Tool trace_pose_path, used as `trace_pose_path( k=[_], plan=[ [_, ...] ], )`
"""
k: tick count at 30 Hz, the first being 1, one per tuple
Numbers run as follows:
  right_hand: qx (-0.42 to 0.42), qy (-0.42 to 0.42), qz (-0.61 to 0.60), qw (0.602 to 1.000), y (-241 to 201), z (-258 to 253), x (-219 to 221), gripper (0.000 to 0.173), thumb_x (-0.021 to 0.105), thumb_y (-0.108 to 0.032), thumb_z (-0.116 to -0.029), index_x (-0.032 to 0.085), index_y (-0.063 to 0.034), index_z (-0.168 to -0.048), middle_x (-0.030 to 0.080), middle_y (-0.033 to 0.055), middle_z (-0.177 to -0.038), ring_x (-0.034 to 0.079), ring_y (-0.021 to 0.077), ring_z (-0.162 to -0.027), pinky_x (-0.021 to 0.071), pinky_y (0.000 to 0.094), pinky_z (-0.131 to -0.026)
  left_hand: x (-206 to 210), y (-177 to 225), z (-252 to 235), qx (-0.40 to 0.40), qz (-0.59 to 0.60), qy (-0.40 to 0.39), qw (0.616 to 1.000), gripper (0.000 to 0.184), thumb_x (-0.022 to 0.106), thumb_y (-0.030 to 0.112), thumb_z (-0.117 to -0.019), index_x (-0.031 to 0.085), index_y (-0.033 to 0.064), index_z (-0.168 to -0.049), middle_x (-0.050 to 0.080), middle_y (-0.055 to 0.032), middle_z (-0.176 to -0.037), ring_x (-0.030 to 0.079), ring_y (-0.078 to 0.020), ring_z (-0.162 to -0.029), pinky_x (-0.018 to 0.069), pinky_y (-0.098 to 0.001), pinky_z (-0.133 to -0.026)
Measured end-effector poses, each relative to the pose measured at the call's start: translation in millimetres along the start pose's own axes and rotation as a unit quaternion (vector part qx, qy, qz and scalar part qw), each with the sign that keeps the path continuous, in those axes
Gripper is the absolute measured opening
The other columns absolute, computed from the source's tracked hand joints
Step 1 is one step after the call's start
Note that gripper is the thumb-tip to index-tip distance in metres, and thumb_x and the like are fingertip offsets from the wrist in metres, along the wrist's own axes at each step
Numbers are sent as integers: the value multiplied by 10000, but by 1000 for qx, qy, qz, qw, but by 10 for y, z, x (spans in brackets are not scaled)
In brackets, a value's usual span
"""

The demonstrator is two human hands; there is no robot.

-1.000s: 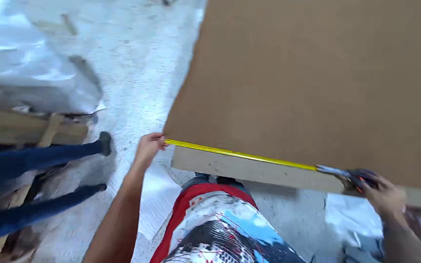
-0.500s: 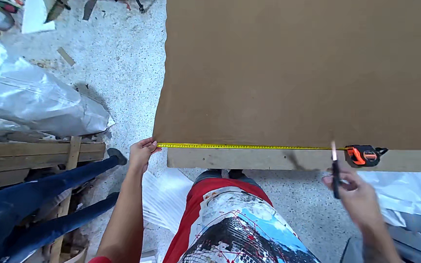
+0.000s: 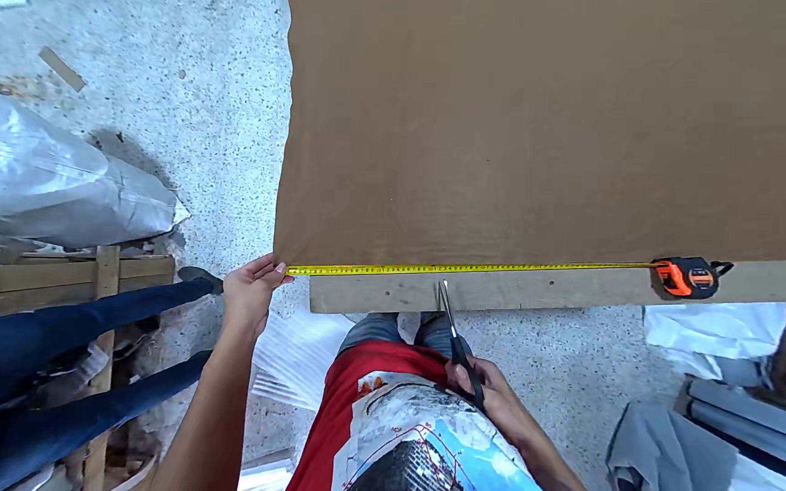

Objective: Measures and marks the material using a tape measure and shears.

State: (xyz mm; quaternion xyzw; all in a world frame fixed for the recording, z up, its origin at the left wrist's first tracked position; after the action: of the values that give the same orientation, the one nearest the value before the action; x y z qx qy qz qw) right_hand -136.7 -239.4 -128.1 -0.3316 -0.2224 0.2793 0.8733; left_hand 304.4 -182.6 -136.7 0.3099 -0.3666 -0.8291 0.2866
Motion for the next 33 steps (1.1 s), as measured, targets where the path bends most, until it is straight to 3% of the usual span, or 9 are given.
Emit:
trace_pose_path(
  k=[5,9,15,19,22,24,28,33],
  plan=[
    [-20,49,-113,992,159,-74,280,495,693,-549,-933,649,-58,-897,569,24,-701,545,124,-615,481,296,-578,-9,207,159,-24,13,9,1000,316,696,-8,-941,654,-24,-1254,747,-100,-1020,747,-168,-795,647,-328,-751],
    [-45,57,-115,991,218,-102,322,452,659,-493,-977,646,-47,-906,569,32,-699,538,128,-606,470,297,-560,-34,323,149,-22,-8,3,1000,293,692,-1,-947,663,-23,-1238,754,-91,-1000,746,-161,-785,644,-317,-747],
    [-52,81,-109,989,281,-198,268,418,674,-445,-978,646,-33,-919,572,47,-692,550,144,-611,484,310,-585,-73,170,126,-13,6,-6,1000,307,697,-17,-939,662,-31,-1244,752,-111,-1005,751,-185,-794,650,-331,-751],
    [-59,41,-116,991,372,69,183,449,701,-509,-941,671,-65,-881,585,30,-704,545,122,-609,472,295,-559,-70,97,102,2,2,2,1000,293,699,-20,-937,669,-36,-1228,754,-115,-1011,760,-198,-813,658,-350,-756],
    [-63,2,-96,993,375,384,45,453,696,-564,-923,692,-112,-946,633,-11,-756,587,81,-657,508,266,-606,-41,-36,7,-3,-5,-10,1000,301,692,-14,-946,662,-32,-1245,748,-128,-1043,758,-200,-826,655,-357,-773],
    [-72,19,-76,994,217,437,-7,495,658,-587,-938,698,-99,-1006,667,22,-827,621,117,-714,540,298,-646,-22,-85,-3,-11,-5,-11,1000,311,699,-21,-938,666,-32,-1247,749,-132,-1043,757,-200,-822,653,-354,-771],
    [-56,48,-63,995,-315,186,80,621,584,-659,-950,674,-45,-974,652,94,-809,638,208,-699,570,369,-640,-28,-86,-8,-16,-4,-13,1000,310,711,-29,-925,680,-27,-1233,757,-117,-1017,756,-190,-809,653,-346,-764],
    [5,26,-93,995,-354,-105,190,636,545,-659,-971,673,-38,-915,644,106,-803,629,199,-669,564,350,-617,-20,-51,11,-11,1,0,1000,300,715,-8,-930,682,-22,-1227,752,-117,-1017,753,-188,-797,652,-339,-747]
  ],
)
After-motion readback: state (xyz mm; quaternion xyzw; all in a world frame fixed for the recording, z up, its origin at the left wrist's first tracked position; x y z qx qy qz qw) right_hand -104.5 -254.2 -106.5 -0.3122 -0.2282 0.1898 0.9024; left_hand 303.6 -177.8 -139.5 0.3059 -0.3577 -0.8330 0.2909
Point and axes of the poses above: each hand's wrist, its own z-axis away from the middle knuckle, its own x-axis out of the palm, y = z × x, the point moved 3 cm from there along -z, towards the middle knuckle
